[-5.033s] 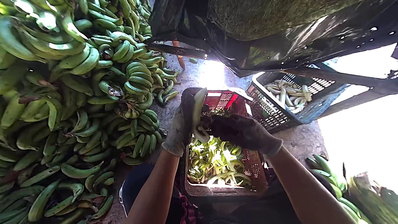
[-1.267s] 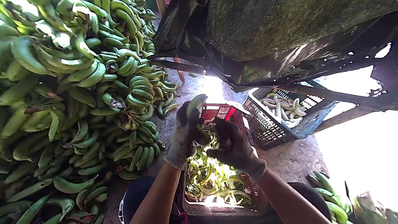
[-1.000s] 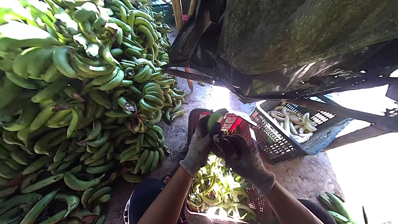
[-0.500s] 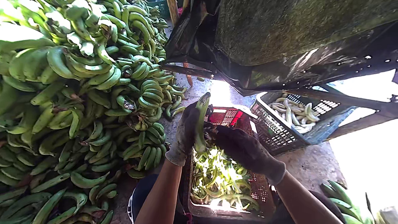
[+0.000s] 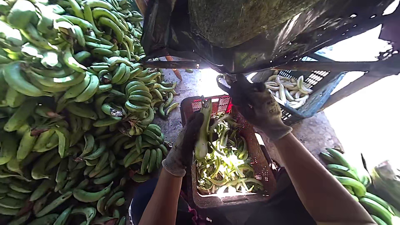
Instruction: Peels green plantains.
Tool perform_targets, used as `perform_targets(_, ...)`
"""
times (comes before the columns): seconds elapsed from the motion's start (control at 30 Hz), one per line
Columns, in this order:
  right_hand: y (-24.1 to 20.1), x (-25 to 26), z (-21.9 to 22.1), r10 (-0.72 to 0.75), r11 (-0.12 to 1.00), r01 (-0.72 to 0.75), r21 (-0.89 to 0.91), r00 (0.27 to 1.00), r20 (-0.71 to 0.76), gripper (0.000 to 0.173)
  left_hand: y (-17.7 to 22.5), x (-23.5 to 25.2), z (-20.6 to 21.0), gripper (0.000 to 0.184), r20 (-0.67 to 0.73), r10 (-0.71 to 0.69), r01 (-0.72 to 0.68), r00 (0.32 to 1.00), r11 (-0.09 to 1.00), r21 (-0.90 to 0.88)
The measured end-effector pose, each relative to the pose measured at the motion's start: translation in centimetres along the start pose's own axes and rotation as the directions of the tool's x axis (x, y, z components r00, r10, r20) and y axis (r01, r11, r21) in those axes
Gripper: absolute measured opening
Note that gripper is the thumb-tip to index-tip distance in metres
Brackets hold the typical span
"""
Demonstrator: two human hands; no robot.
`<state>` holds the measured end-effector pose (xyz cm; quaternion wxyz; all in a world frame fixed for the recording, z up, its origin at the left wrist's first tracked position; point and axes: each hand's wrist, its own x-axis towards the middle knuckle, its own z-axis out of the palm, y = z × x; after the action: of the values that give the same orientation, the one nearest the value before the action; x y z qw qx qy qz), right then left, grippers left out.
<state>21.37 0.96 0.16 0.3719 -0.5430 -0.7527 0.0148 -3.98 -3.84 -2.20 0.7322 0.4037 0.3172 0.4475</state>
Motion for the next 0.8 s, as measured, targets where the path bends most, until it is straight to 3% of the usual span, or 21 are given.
perform_targets(0.1, -1.1, -1.6, 0.7, -0.056, 0.96, -0.012, 0.28, 0.971, 0.232, 0.049, 0.7, 0.3, -0.6, 0.055, -0.164, 0.181, -0.156, 0.97, 0.976, 0.154)
perform_targets(0.2, -3.0, -4.4, 2.3, -0.182, 0.89, -0.016, 0.456, 0.904, 0.387, 0.052, 1.0, 1.5, -0.9, 0.055, -0.425, 0.48, -0.265, 0.768, 0.841, 0.472)
perform_targets(0.27, -3.7, -5.1, 2.9, -0.232, 0.893, 0.04, 0.449, 0.894, 0.382, 0.057, 1.2, 1.9, -1.1, 0.066, -0.44, 0.595, -0.328, 0.672, 0.772, 0.544)
perform_targets(0.33, -3.6, -4.4, 2.8, -0.265, 0.921, 0.127, 0.368, 0.898, 0.352, 0.056, 1.1, 1.5, -0.9, 0.069, -0.408, 0.579, -0.386, 0.706, 0.798, 0.463)
perform_targets(0.37, -3.3, -3.7, 2.6, -0.28, 0.929, 0.17, 0.33, 0.904, 0.322, 0.052, 0.8, 1.1, -0.6, 0.062, -0.373, 0.523, -0.374, 0.766, 0.835, 0.403)
perform_targets(0.43, -1.8, -1.8, 2.2, -0.299, 0.927, 0.239, 0.289, 0.936, 0.186, 0.032, 0.2, -0.3, -0.5, 0.042, -0.213, 0.325, -0.255, 0.922, 0.92, 0.298)
perform_targets(0.5, 0.5, 0.1, 1.9, -0.248, 0.955, 0.224, 0.194, 0.963, 0.107, 0.032, 0.4, -1.0, -0.4, 0.044, 0.024, 0.069, -0.073, 0.997, 0.955, 0.287)
perform_targets(0.57, 1.1, 0.8, 1.0, -0.176, 0.977, 0.158, 0.141, 0.976, 0.127, 0.049, 0.8, -0.5, 0.8, 0.049, 0.003, -0.032, 0.028, 0.999, 0.897, 0.441)
perform_targets(0.63, -0.1, -0.4, 1.0, -0.176, 0.976, 0.154, 0.153, 0.974, 0.143, 0.051, 0.6, 0.1, 0.7, 0.044, -0.161, 0.129, -0.033, 0.978, 0.868, 0.495)
perform_targets(0.7, -1.8, -2.5, 2.0, -0.277, 0.952, 0.243, 0.189, 0.944, 0.181, 0.051, 0.4, 1.1, -0.1, 0.046, -0.365, 0.346, -0.162, 0.864, 0.879, 0.449)
perform_targets(0.77, -3.0, -3.8, 3.1, -0.353, 0.929, 0.311, 0.199, 0.907, 0.23, 0.054, 0.7, 2.0, -0.7, 0.048, -0.443, 0.475, -0.385, 0.76, 0.879, 0.282)
perform_targets(0.8, -3.2, -3.7, 3.3, -0.364, 0.925, 0.318, 0.21, 0.901, 0.236, 0.054, 0.9, 2.0, -0.5, 0.049, -0.459, 0.497, -0.428, 0.736, 0.868, 0.253)
